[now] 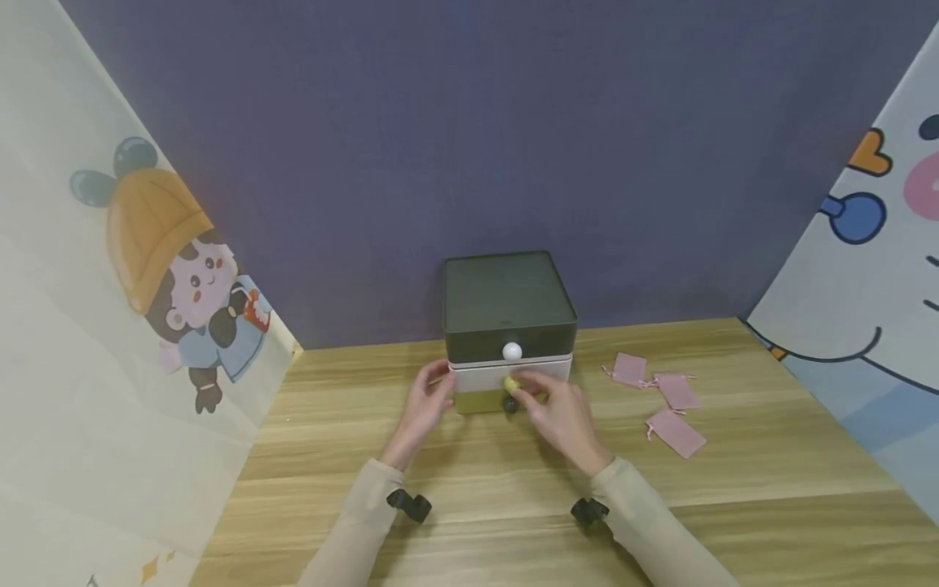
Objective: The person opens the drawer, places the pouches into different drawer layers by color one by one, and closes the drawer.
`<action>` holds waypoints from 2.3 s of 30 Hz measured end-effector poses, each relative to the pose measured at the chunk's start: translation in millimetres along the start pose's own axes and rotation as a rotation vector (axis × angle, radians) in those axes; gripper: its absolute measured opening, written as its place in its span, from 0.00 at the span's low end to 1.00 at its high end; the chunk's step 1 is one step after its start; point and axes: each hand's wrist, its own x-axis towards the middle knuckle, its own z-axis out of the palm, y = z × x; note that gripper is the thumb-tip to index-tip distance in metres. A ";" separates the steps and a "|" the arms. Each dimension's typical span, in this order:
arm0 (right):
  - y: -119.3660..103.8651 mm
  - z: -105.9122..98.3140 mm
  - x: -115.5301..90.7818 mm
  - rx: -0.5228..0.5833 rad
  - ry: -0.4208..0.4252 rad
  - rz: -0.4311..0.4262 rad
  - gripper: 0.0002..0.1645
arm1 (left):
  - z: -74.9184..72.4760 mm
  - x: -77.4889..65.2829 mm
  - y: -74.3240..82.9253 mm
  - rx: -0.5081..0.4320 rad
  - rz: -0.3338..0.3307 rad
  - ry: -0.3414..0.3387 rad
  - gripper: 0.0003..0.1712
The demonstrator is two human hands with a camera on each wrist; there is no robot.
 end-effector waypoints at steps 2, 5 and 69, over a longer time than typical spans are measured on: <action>0.5 0.4 0.4 0.009 0.003 0.001 0.16 | -0.7 0.8 0.2 0.006 -0.005 -0.003 0.31; 1.1 1.3 1.6 0.027 0.005 0.007 0.16 | -1.9 1.0 0.4 0.016 -0.013 -0.007 0.32; 33.8 22.5 -4.8 0.084 -0.194 0.071 0.14 | -6.6 -3.2 -12.2 0.102 -0.088 -0.055 0.39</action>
